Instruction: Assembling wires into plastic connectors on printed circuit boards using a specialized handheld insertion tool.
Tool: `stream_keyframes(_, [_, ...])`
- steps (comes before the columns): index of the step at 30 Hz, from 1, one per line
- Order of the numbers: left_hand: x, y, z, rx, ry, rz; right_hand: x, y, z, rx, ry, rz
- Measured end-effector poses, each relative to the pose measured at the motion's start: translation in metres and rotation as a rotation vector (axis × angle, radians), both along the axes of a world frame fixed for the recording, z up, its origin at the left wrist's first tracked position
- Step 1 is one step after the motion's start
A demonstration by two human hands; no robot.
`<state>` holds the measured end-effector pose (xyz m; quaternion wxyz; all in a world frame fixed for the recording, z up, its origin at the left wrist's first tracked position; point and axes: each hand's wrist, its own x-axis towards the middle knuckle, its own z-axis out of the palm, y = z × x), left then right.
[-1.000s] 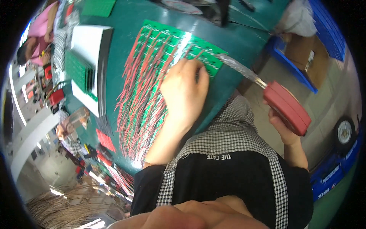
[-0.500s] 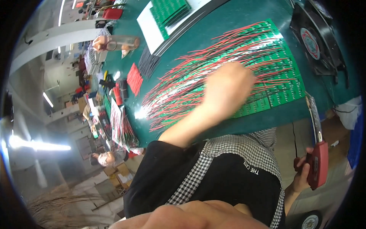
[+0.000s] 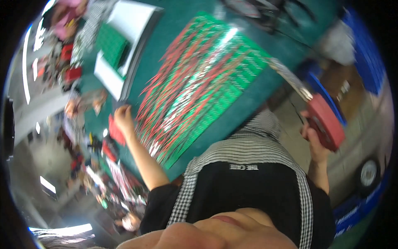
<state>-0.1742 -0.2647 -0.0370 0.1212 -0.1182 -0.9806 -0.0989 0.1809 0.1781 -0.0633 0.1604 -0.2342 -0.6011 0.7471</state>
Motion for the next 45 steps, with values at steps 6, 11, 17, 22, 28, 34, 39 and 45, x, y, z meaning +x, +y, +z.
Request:
stream_keyframes(6, [-0.013, 0.016, -0.019, -0.113, 0.009, -0.279, 0.009, 0.008, 0.027, 0.103, -0.015, -0.09])
stream_keyframes(11, [-0.008, 0.023, 0.022, 0.208, 0.021, -0.044, 0.008, 0.006, 0.026, 0.071, -0.003, -0.118])
stream_keyframes(17, [0.064, 0.256, 0.062, 0.518, -0.29, -0.353, -0.002, 0.013, 0.02, 0.01, -0.068, -0.117])
stream_keyframes(22, [0.11, 0.341, 0.019, 0.386, -0.559, -0.65, -0.021, 0.011, 0.018, -0.034, -0.006, -0.074])
stream_keyframes(28, [0.113, 0.349, 0.002, 0.369, -0.562, -0.608, -0.017, 0.014, 0.017, -0.111, -0.042, -0.068])
stream_keyframes(34, [0.115, 0.349, 0.005, 0.358, -0.543, -0.619, -0.012, 0.015, 0.022, -0.164, -0.119, -0.08])
stream_keyframes(39, [0.114, 0.346, -0.001, 0.342, -0.552, -0.598, -0.015, 0.018, 0.013, -0.141, -0.155, -0.054])
stream_keyframes(45, [0.115, 0.345, 0.003, 0.362, -0.551, -0.621, -0.012, 0.016, 0.019, -0.028, -0.174, -0.057])
